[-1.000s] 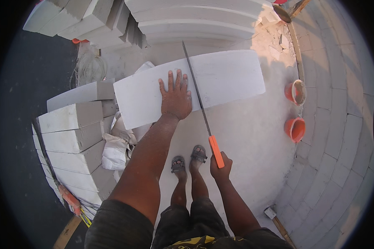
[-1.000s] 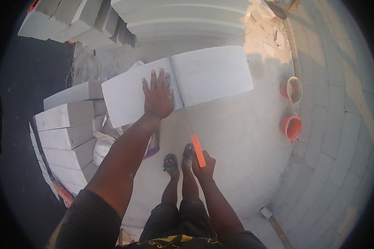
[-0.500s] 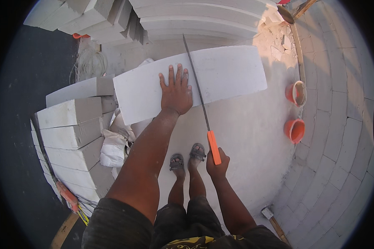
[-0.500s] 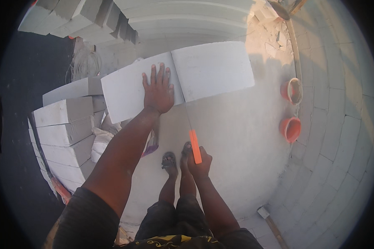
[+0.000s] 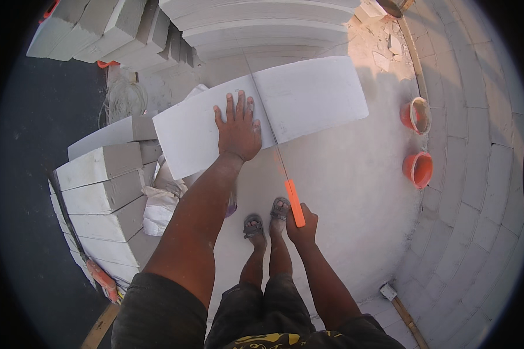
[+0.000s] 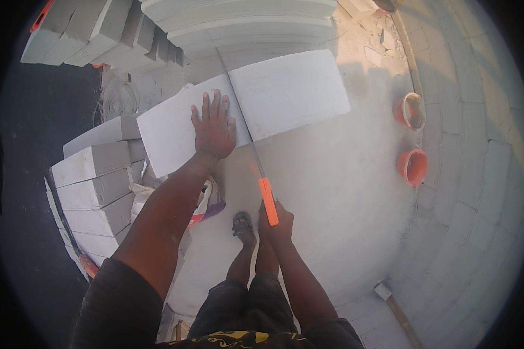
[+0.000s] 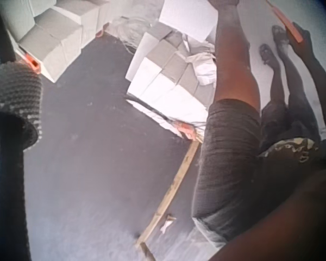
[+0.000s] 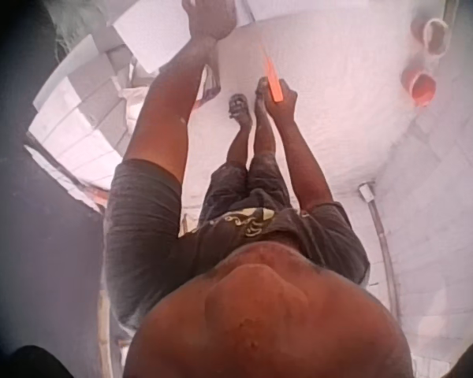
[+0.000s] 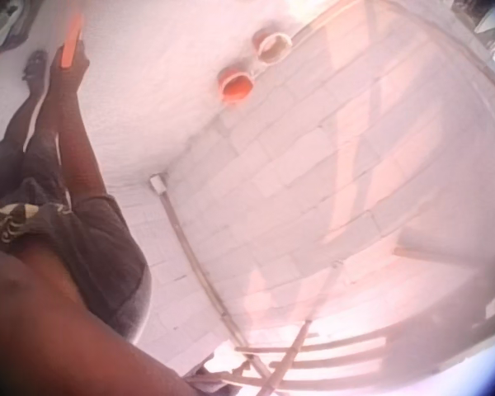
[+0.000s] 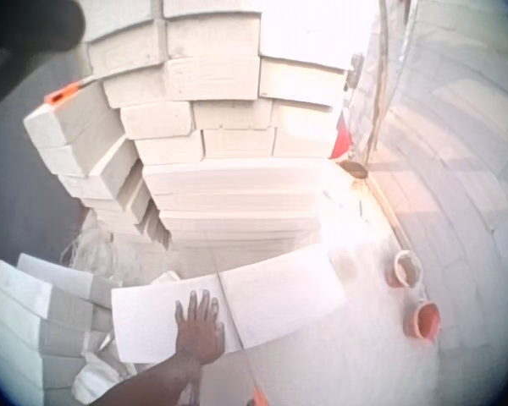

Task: The person measures a white block with a tape measure, then uses a hand saw to cut it in half. After cutting, the person stacks the cut pieces with other blocks and measures the stack.

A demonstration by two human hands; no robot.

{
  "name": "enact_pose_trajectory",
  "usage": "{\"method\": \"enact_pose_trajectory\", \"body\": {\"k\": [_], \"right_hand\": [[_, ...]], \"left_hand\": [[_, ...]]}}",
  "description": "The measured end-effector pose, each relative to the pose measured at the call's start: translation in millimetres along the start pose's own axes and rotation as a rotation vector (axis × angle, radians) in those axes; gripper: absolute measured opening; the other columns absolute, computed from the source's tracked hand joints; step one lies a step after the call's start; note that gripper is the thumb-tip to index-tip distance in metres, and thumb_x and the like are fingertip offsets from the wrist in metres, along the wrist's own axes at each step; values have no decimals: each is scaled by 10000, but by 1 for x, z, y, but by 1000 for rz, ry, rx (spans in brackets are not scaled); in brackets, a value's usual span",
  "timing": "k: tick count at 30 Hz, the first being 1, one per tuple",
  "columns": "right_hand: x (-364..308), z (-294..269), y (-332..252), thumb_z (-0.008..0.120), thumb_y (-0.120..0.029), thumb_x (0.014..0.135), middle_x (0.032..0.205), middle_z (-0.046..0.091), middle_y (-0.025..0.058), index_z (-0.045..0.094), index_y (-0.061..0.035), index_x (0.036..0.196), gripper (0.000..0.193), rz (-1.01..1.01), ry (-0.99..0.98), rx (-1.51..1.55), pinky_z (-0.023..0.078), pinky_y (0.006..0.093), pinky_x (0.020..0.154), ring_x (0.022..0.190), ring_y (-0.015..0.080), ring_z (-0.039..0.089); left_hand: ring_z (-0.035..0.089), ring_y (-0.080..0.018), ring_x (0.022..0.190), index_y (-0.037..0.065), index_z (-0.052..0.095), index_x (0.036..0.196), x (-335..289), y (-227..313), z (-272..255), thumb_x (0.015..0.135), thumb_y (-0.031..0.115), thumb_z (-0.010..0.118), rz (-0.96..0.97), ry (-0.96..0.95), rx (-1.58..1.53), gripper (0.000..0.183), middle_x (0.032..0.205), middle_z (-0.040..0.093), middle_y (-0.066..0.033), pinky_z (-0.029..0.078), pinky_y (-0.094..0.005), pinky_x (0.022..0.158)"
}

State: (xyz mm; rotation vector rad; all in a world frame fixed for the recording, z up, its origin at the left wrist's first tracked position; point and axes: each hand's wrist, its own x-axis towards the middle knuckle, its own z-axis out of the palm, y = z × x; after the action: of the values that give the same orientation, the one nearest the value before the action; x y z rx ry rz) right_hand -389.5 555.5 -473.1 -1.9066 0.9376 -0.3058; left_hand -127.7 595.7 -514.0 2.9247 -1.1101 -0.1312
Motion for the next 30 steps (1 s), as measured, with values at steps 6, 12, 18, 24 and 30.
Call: {"method": "enact_pose_trajectory", "body": {"k": [6,12,18,24,30], "right_hand": [[87,24,-42,611,-58,836,558,541,141,526,16,753,141,55,-115,-2,453,349,510,473,247,566],[-1,4,16,611,-65,831,579,562,144,527,14,738,149,13,3,-46,468,350,509,480,272,585],[77,26,-32,630,-111,834,601,575,170,532,15,773,171,124,-88,14,466,358,526,500,283,583],[-5,1,11,617,-71,844,688,647,169,581,41,822,119,60,-22,20,517,327,591,586,288,651],[69,27,-30,609,-133,852,655,600,175,551,-12,816,139,101,-114,52,478,404,547,546,362,582]], "left_hand": [[77,-344,1495,49,271,1513,9,-2,3,963,287,391,21,59,-21,611,1609,156,-126,66,-620,1157],[51,-326,1499,76,259,1525,3,4,-4,974,315,357,-3,-52,-40,609,1622,114,-105,29,-596,1171],[49,-341,1498,58,274,1517,10,0,2,958,315,381,9,-13,-44,624,1621,126,-114,13,-595,1168],[45,-341,1499,51,275,1516,3,1,0,958,314,383,9,-24,-43,626,1622,129,-117,5,-591,1166],[57,-335,1500,51,296,1508,10,-2,1,952,290,402,27,3,-72,615,1621,146,-119,10,-580,1166]]}}
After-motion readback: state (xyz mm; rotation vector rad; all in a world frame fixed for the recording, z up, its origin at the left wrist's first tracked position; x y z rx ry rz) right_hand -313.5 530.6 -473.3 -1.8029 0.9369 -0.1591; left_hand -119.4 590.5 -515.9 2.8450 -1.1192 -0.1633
